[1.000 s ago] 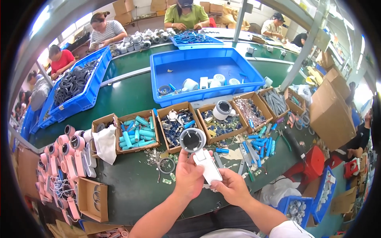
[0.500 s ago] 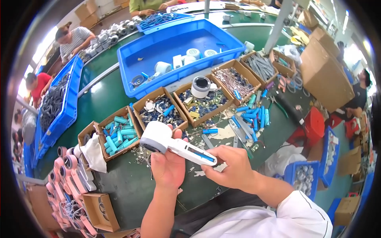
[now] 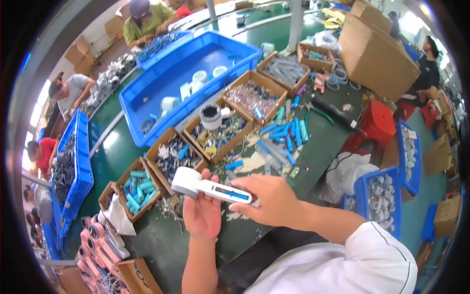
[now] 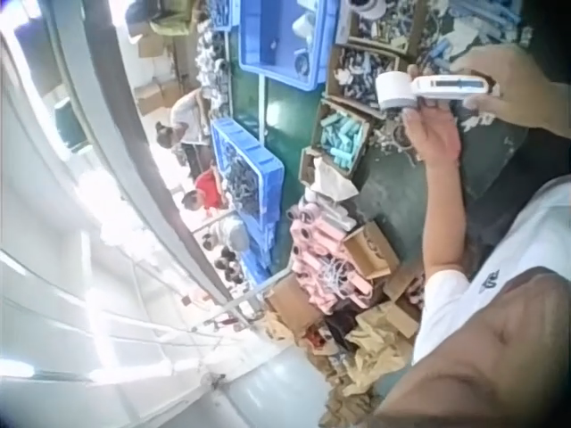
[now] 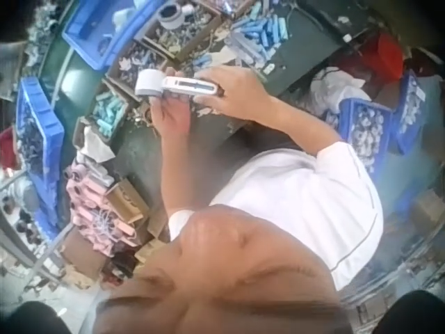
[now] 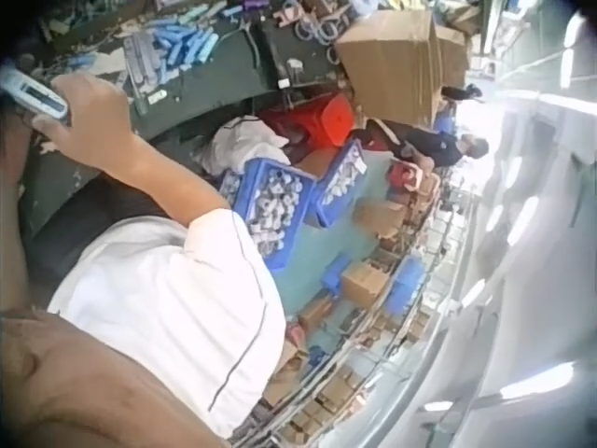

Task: The person assembles portable fans by inserting a battery, wires, and a circuit board into a portable fan casing, then secures the casing with screws using an electric screwdriver.

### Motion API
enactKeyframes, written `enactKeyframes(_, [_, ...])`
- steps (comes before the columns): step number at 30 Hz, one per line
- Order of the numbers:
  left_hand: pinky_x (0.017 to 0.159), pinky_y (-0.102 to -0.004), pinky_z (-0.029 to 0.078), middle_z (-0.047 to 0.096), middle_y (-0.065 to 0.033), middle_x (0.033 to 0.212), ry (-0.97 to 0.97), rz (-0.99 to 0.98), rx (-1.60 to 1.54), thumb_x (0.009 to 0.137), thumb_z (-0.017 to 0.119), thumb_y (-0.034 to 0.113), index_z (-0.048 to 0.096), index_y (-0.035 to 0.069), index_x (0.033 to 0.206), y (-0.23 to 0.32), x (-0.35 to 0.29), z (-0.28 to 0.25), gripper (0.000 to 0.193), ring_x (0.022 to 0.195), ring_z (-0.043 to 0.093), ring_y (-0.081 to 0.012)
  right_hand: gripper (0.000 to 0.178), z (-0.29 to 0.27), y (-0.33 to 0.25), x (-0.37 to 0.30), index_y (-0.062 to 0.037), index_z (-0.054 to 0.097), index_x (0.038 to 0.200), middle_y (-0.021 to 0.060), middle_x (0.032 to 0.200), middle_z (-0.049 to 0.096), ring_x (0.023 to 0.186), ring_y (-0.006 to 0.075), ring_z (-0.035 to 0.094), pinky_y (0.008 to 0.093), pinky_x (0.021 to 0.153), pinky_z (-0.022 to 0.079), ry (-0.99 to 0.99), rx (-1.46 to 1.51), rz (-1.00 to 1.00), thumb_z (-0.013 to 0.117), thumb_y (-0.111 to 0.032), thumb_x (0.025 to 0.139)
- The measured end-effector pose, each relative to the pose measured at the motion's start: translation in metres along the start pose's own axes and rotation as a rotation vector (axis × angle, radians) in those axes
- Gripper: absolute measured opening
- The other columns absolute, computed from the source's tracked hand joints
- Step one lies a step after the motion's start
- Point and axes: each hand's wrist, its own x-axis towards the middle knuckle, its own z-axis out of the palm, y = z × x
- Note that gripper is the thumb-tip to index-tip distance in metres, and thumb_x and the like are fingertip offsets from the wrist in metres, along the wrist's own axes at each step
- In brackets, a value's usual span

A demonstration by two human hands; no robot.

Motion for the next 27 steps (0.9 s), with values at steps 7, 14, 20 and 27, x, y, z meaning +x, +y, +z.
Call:
enactKeyframes(7, [0.098,-0.0413,0.052,0.054,-0.0185,0.136,-0.018,0.177,0.429,0.089,0.072,0.023,0.022,-0.001,0.154,-0.005,-0.012,0.015,0.084,0.116,0.062,-0.0292,0.029,-0.035,0.046,0.024,-0.0039,0.07,0.103,0.0025,0.079,0.069,0.058,0.0065,0.059,0.0198,0.05,0.047,-0.117,0.937,0.778,0.066,-0.032,0.097])
enactKeyframes(14, [0.092,-0.0367,0.053,0.062,-0.0135,0.112,0.031,0.308,0.63,0.087,0.074,0.013,0.044,-0.004,0.137,-0.007,-0.014,0.004,0.061,0.097,0.064,-0.0213,0.033,-0.111,0.119,0.164,-0.0074,0.065,0.089,0.0009,0.066,0.062,0.042,0.0047,0.049,0.0188,0.038,0.035,0.135,0.883,0.747,0.065,-0.04,0.096])
enactKeyframes(20, [0.071,-0.0322,0.051,0.062,-0.0077,0.093,0.241,0.261,0.733,0.084,0.073,0.011,0.054,0.0,0.121,-0.01,-0.014,-0.01,0.044,0.077,0.061,-0.0171,0.035,-0.137,0.246,0.355,-0.008,0.065,0.084,0.0014,0.067,0.061,0.049,0.0068,0.048,0.0249,0.04,0.034,0.3,0.595,0.779,0.064,-0.041,0.095])
enactKeyframes(27, [0.085,-0.0369,0.049,0.065,-0.0111,0.103,0.199,0.197,0.988,0.084,0.074,0.011,0.064,0.005,0.108,-0.003,0.013,-0.039,0.026,0.096,0.061,-0.0225,0.029,-0.097,0.376,0.546,-0.0123,0.063,0.099,0.005,0.072,0.068,0.046,0.0097,0.053,0.0266,0.037,0.031,0.488,0.667,0.894,0.058,-0.041,0.099])
